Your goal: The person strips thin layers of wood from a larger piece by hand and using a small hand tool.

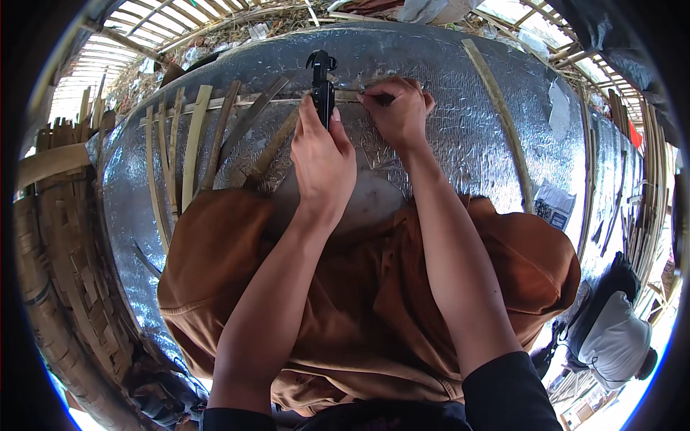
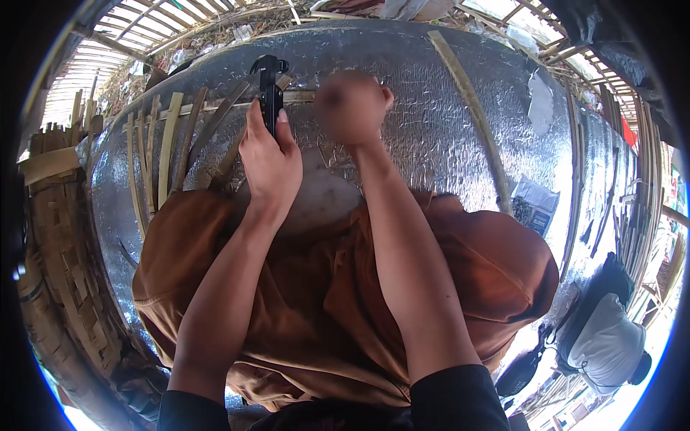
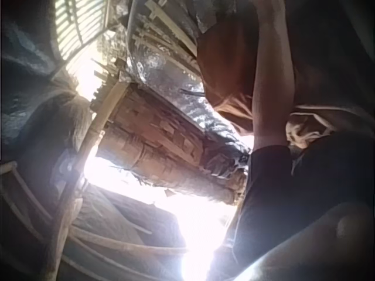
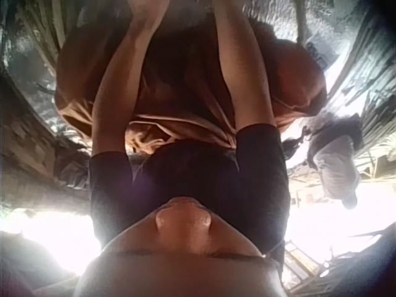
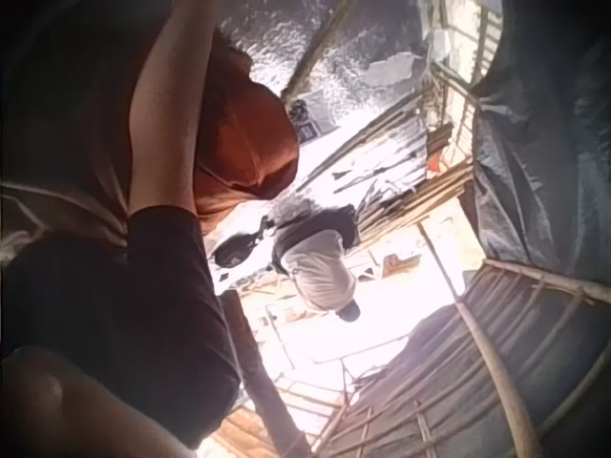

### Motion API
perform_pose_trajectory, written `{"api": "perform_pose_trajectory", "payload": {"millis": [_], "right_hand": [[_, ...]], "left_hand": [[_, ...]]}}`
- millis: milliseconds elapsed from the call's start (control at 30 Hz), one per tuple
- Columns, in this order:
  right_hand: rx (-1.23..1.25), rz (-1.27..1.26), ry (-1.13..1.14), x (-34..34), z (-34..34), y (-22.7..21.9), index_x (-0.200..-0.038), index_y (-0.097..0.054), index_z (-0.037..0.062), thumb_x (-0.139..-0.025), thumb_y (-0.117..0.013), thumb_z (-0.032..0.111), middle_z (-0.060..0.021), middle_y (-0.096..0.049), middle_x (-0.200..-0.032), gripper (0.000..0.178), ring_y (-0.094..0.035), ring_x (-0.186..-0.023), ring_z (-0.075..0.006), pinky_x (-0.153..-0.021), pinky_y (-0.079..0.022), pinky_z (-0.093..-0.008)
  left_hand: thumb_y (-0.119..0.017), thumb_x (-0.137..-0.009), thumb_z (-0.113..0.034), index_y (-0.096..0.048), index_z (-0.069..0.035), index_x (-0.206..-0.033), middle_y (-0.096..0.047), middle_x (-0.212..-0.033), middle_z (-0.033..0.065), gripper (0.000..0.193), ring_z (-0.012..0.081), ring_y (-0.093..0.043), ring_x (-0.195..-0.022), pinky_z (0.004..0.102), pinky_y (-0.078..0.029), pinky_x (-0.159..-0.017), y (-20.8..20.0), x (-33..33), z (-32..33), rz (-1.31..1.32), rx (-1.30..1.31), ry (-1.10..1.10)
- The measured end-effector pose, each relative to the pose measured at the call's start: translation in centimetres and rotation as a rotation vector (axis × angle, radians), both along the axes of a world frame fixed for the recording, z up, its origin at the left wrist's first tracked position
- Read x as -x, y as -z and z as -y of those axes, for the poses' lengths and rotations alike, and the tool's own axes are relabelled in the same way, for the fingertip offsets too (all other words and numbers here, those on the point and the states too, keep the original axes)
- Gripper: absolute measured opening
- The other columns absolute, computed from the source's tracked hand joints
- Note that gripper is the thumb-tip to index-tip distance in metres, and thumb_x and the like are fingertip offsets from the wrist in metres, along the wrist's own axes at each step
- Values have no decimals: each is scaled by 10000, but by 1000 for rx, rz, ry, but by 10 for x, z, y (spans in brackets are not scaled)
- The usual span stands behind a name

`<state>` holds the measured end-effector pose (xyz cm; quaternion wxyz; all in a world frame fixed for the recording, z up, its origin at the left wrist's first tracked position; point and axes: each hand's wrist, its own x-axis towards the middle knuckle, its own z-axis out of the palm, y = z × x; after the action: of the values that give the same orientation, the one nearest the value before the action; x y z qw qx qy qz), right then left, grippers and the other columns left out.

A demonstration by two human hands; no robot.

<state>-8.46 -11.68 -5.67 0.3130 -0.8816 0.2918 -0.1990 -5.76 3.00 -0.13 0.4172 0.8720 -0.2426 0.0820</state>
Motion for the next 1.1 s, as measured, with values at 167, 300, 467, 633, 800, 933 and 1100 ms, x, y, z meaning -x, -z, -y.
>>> {"api": "perform_pose_trajectory", "payload": {"millis": [167,300,467,633,800,933,1100], "right_hand": [[-17,18,-10,0,1,0,-831,-801,223,-754,-815,270,59,-743,-999,91,-592,-1117,-223,-1067,-288,-496],[-32,40,-17,1,2,3,-847,-802,221,-754,-817,278,56,-747,-1006,109,-593,-1119,-226,-1074,-282,-490],[-45,34,-33,2,3,1,-851,-799,226,-749,-821,285,57,-747,-1006,120,-592,-1124,-228,-1075,-279,-486],[-62,37,-46,1,6,4,-857,-796,239,-734,-833,288,60,-747,-1001,138,-593,-1131,-228,-1069,-291,-483],[-89,35,-55,2,8,4,-889,-798,252,-719,-847,281,61,-744,-1034,179,-591,-1149,-230,-1076,-292,-486],[-80,-72,-79,3,8,-2,-1032,-781,288,-693,-867,298,75,-742,-1066,350,-579,-1191,-222,-1095,-284,-482],[-264,117,-126,8,13,-14,-1423,-522,181,-678,-880,310,-15,-680,-1234,837,-554,-1230,-278,-1127,-282,-505]], "left_hand": [[-579,-968,-34,-449,133,-1324,-638,-1029,352,415,528,-649,-901,570,-516,-747,-7,-4,0,-77,-18,-20],[-580,-967,-37,-455,131,-1312,-638,-1014,349,403,524,-649,-892,571,-516,-741,-9,-5,1,-69,0,-13],[-584,-964,-40,-460,126,-1291,-635,-988,349,387,521,-652,-877,571,-518,-731,-7,-6,1,-63,7,-13],[-587,-964,-42,-459,123,-1294,-638,-970,341,391,521,-654,-867,572,-517,-727,-7,-7,2,-67,-3,-13],[-586,-964,-45,-462,125,-1291,-643,-959,331,388,517,-654,-859,573,-511,-719,-8,-8,3,-69,22,-11],[-588,-965,-50,-465,127,-1285,-645,-961,325,386,511,-653,-847,571,-504,-709,-7,-10,1,-88,49,-2],[-588,-964,-46,-473,127,-1280,-650,-926,314,378,508,-651,-826,567,-498,-704,-16,-9,2,-107,112,-18]]}}
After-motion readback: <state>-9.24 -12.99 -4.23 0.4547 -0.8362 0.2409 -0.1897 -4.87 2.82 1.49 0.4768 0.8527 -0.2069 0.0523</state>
